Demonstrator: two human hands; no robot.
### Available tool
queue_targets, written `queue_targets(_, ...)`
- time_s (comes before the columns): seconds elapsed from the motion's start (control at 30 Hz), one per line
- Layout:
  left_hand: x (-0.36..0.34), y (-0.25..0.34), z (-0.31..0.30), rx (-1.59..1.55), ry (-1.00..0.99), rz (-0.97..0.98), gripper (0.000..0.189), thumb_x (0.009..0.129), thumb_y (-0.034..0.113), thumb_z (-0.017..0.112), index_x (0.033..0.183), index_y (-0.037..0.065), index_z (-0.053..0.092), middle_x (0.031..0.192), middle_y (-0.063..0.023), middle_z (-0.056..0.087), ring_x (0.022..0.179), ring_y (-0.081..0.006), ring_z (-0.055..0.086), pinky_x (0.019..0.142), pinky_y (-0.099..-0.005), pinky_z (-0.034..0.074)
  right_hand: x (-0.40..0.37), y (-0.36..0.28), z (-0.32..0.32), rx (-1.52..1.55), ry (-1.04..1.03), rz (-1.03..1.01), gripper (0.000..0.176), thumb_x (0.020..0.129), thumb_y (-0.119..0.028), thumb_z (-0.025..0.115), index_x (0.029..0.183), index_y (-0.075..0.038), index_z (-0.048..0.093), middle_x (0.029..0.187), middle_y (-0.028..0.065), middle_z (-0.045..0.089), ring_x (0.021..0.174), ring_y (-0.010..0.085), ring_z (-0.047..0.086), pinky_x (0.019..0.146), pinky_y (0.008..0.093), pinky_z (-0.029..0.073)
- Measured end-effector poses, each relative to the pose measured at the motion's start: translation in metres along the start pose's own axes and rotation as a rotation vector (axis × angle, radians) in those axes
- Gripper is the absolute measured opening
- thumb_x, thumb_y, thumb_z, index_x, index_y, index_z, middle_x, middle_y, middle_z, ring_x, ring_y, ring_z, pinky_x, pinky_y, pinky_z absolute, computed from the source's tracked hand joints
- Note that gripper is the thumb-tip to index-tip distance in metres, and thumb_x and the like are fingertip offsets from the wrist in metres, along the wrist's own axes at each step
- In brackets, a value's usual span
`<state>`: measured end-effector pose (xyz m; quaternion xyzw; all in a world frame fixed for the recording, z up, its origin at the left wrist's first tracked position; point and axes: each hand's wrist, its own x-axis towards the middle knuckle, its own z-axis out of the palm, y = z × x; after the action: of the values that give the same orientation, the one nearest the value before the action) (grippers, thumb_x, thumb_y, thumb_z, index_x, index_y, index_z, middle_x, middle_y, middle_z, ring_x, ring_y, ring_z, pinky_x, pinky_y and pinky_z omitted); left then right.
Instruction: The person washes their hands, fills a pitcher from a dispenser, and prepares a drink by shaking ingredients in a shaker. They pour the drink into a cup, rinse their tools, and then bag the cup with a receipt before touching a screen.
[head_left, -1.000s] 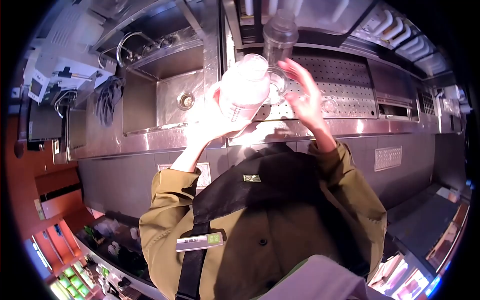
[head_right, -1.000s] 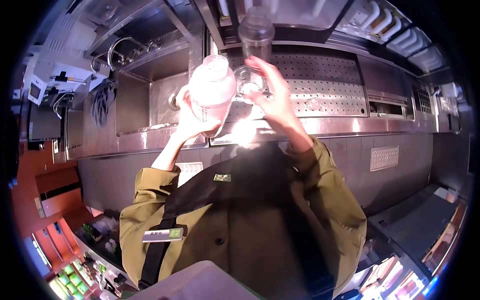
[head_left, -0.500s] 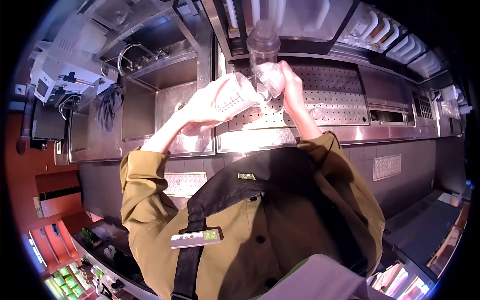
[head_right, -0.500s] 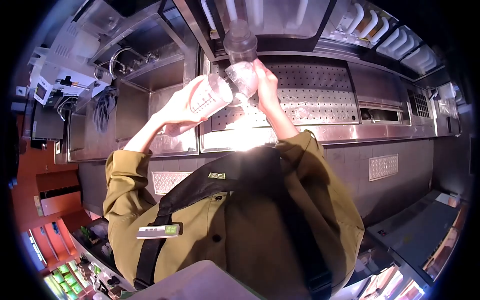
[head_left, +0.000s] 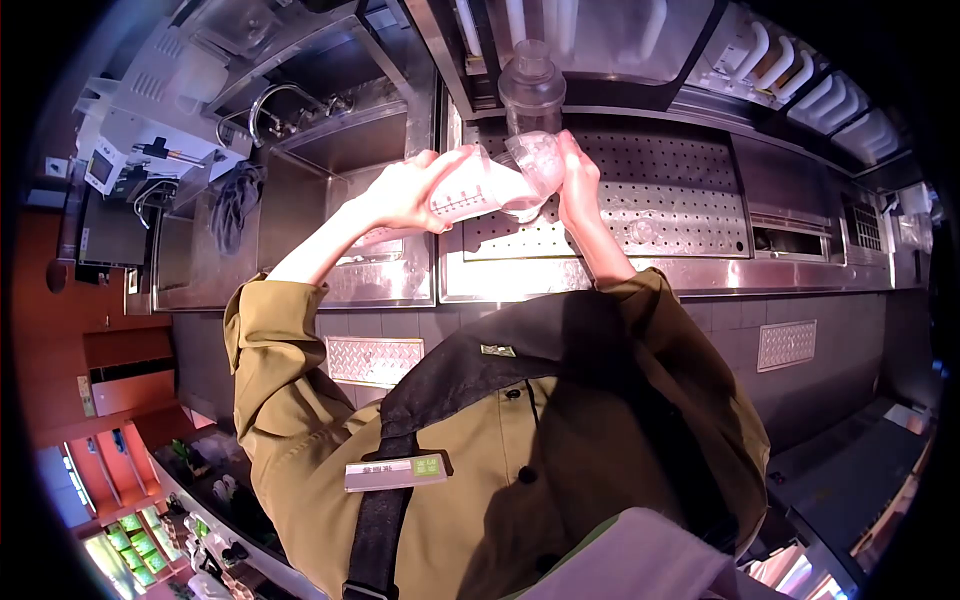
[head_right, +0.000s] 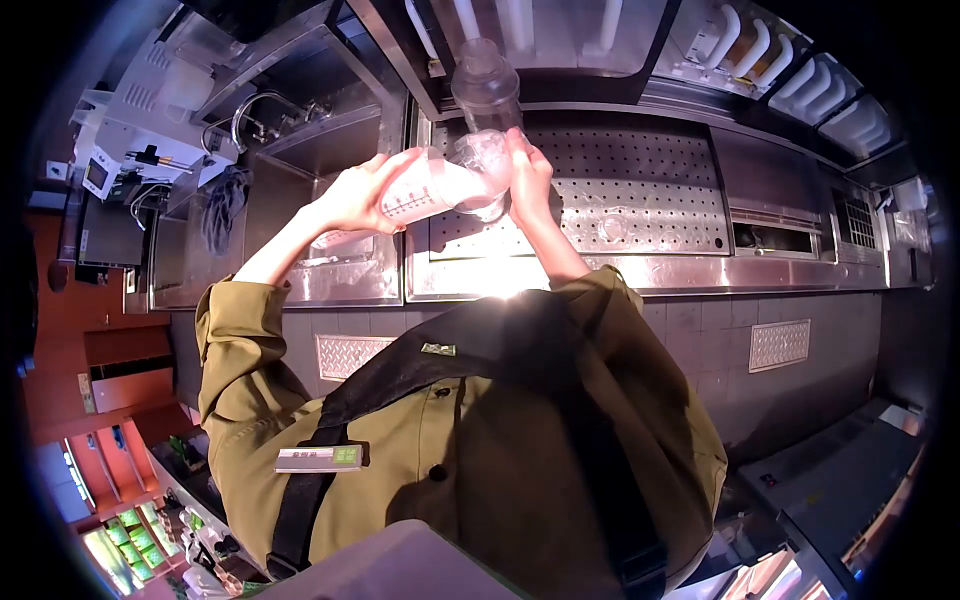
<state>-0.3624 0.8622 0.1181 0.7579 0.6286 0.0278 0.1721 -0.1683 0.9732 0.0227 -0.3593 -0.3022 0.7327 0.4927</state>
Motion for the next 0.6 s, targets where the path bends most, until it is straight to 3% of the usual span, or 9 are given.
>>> queue_targets(0.23, 0.005, 0.001, -0.003, 0.104, 0.012, 0.042, 0.1, 0.049, 0.029, 0.073, 0.133, 0.019, 0.021, 0.091, -0.019, 0.047, 0.082, -0.037, 0.054, 0.071, -0.0425, 0.046, 0.003, 0.004, -0.002, 0.015, 0.019, 0.015, 0.034, 0.085, -0.027, 0.055, 0.091, 0.007, 0.055, 0.086, 0.0079, 0.058, 0.077, 0.011, 0.052, 0.07, 0.0234, 0.041)
queue_targets(0.6, 0.008, 0.003, -0.014, 0.132, -0.004, 0.071, 0.101, 0.046, 0.025, 0.073, 0.133, 0.019, 0.023, 0.092, -0.0188, 0.048, 0.088, -0.0367, 0.052, 0.076, -0.0415, 0.046, 0.002, -0.003, -0.002, 0.065, 0.058, 0.035, 0.035, 0.084, -0.026, 0.056, 0.095, 0.007, 0.053, 0.09, 0.0089, 0.057, 0.082, 0.0121, 0.053, 0.074, 0.0242, 0.042)
